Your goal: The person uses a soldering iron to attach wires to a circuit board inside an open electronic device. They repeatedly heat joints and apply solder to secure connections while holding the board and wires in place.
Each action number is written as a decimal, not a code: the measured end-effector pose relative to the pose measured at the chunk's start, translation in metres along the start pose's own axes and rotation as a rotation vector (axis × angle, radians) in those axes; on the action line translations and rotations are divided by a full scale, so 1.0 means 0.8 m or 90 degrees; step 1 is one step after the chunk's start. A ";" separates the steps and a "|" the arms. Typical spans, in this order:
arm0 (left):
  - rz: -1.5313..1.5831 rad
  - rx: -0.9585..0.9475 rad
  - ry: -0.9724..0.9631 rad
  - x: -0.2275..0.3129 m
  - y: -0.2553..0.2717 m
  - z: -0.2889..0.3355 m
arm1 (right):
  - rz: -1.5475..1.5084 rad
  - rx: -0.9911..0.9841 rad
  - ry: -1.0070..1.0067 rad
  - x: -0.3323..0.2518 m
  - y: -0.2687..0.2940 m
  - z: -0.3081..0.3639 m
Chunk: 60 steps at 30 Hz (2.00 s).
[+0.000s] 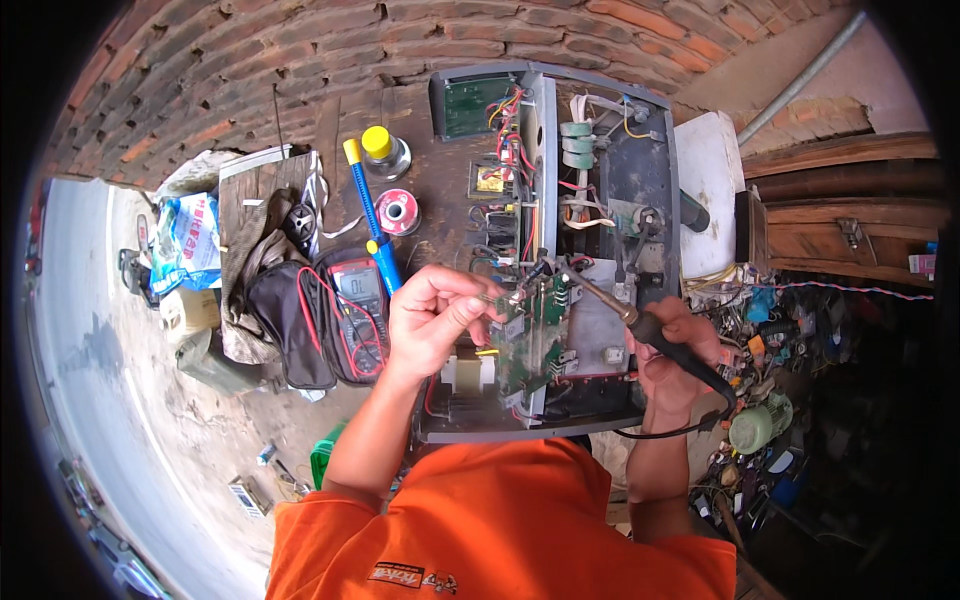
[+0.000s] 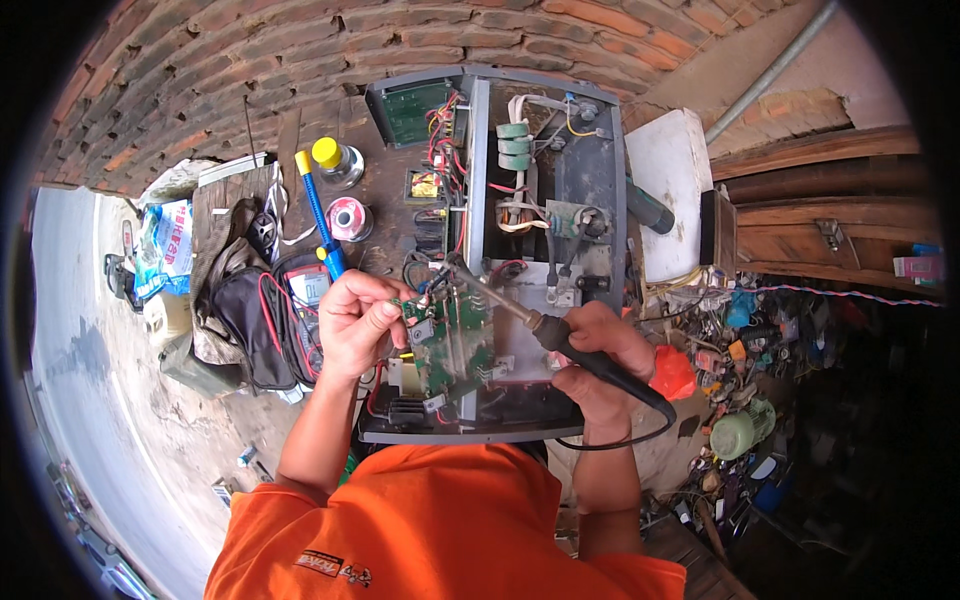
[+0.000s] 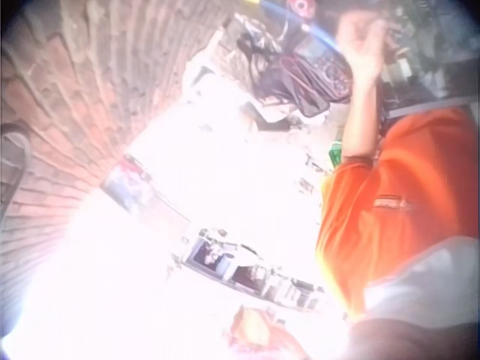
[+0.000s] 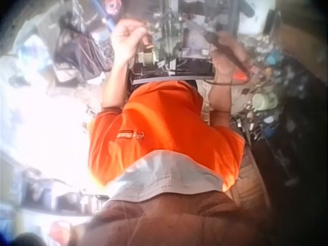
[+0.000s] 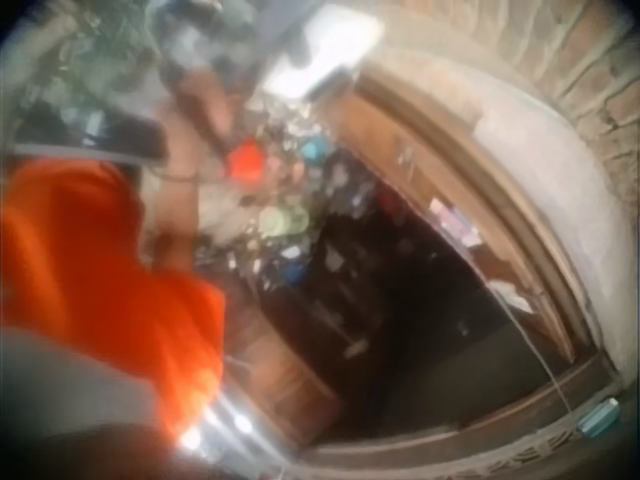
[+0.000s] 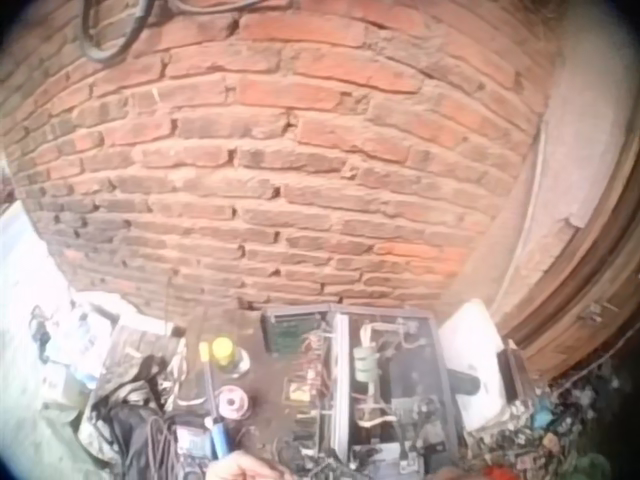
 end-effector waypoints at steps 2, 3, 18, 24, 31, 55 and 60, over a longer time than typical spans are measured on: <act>0.002 0.002 0.001 0.000 0.000 0.000 | 0.068 0.033 -0.013 -0.011 -0.011 0.001; 0.002 0.004 0.000 0.001 0.000 0.000 | 0.111 0.046 -0.010 -0.018 -0.015 0.002; 0.010 0.006 0.001 -0.002 0.000 0.002 | -0.063 0.061 -0.094 0.023 -0.002 -0.015; 0.007 0.027 0.006 -0.004 -0.001 0.001 | -0.039 0.093 -0.140 0.029 0.001 -0.008; 0.006 0.022 0.003 -0.002 -0.003 0.001 | -0.039 0.109 -0.161 0.032 0.002 -0.007; 0.052 -0.006 0.017 -0.011 -0.002 -0.003 | -0.111 0.099 -0.169 0.050 0.003 0.002; 0.057 -0.004 0.018 -0.011 -0.001 -0.003 | -0.098 0.082 -0.159 0.050 -0.001 0.001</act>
Point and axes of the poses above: each hand's wrist, its own z-axis away from the middle knuckle, its own y-axis out of the back of the hand, x = y × z, the point moved 8 cm from there along -z, towards the middle knuckle, and after that the axes turned 3 degrees about x, right-handed, at the moved point
